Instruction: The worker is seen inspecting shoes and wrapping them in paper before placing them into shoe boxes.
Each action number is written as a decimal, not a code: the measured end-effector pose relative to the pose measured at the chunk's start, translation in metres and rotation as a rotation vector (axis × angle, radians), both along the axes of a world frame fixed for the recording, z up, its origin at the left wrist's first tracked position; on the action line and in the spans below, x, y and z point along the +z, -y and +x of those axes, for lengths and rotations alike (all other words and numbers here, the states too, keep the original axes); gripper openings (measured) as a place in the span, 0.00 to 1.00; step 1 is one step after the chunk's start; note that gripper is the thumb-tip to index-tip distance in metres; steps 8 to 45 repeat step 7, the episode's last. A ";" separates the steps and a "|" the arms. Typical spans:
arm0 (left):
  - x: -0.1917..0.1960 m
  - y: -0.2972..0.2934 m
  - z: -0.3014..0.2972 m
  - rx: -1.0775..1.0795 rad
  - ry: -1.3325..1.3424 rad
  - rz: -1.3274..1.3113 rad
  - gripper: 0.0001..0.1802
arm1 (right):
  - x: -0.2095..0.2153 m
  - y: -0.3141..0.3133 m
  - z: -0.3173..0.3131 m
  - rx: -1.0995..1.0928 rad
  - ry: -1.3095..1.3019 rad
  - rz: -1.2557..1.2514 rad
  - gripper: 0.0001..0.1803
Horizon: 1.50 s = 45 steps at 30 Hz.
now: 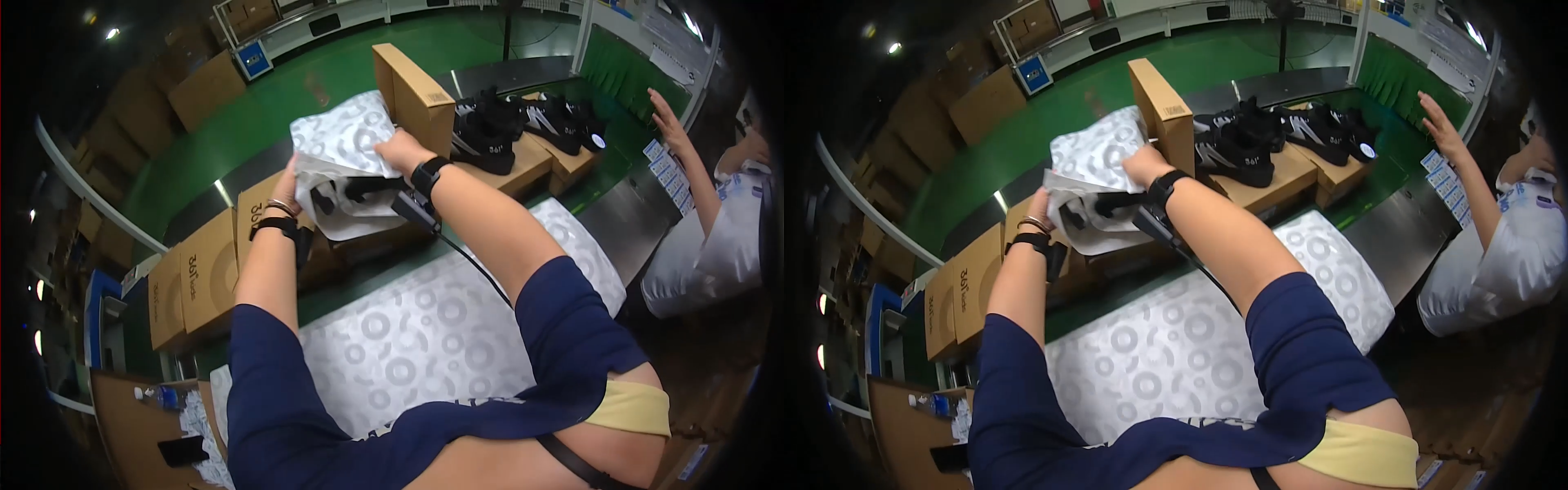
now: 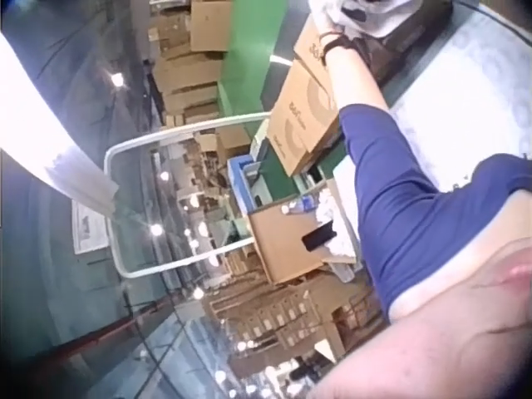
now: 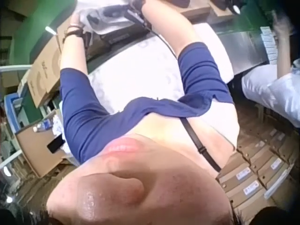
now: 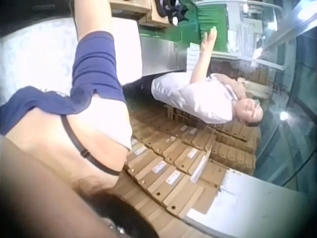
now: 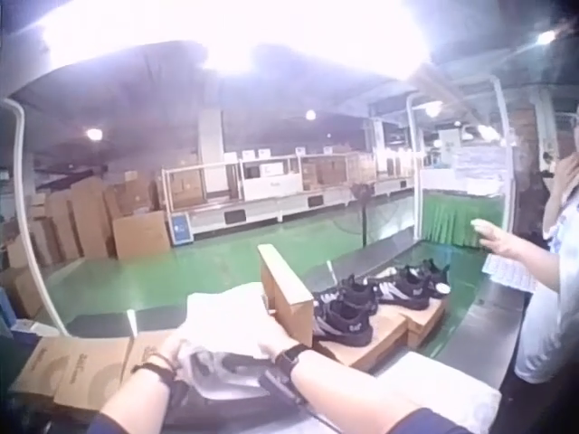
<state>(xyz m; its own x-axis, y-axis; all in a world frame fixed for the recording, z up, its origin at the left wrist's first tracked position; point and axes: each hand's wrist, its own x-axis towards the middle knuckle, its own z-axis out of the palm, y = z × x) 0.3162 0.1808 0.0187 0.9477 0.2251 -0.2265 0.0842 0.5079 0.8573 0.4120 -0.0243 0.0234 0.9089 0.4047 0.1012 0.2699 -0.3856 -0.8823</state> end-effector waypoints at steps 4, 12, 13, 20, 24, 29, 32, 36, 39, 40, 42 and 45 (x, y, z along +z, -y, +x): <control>-0.057 0.031 0.043 -0.069 -0.416 1.033 0.29 | -0.056 -0.001 0.006 -0.453 -0.146 -0.258 0.22; -0.097 -0.023 0.009 -0.070 -0.050 1.366 0.37 | -0.040 0.002 -0.044 0.426 0.235 -0.969 0.30; -0.097 -0.023 0.009 -0.070 -0.050 1.366 0.37 | -0.040 0.002 -0.044 0.426 0.235 -0.969 0.30; -0.097 -0.023 0.009 -0.070 -0.050 1.366 0.37 | -0.040 0.002 -0.044 0.426 0.235 -0.969 0.30; -0.097 -0.023 0.009 -0.070 -0.050 1.366 0.37 | -0.040 0.002 -0.044 0.426 0.235 -0.969 0.30; -0.097 -0.023 0.009 -0.070 -0.050 1.366 0.37 | -0.040 0.002 -0.044 0.426 0.235 -0.969 0.30; -0.097 -0.023 0.009 -0.070 -0.050 1.366 0.37 | -0.040 0.002 -0.044 0.426 0.235 -0.969 0.30; -0.097 -0.023 0.009 -0.070 -0.050 1.366 0.37 | -0.040 0.002 -0.044 0.426 0.235 -0.969 0.30; -0.097 -0.023 0.009 -0.070 -0.050 1.366 0.37 | -0.040 0.002 -0.044 0.426 0.235 -0.969 0.30; -0.097 -0.023 0.009 -0.070 -0.050 1.366 0.37 | -0.040 0.002 -0.044 0.426 0.235 -0.969 0.30; -0.097 -0.023 0.009 -0.070 -0.050 1.366 0.37 | -0.040 0.002 -0.044 0.426 0.235 -0.969 0.30; -0.097 -0.023 0.009 -0.070 -0.050 1.366 0.37 | -0.040 0.002 -0.044 0.426 0.235 -0.969 0.30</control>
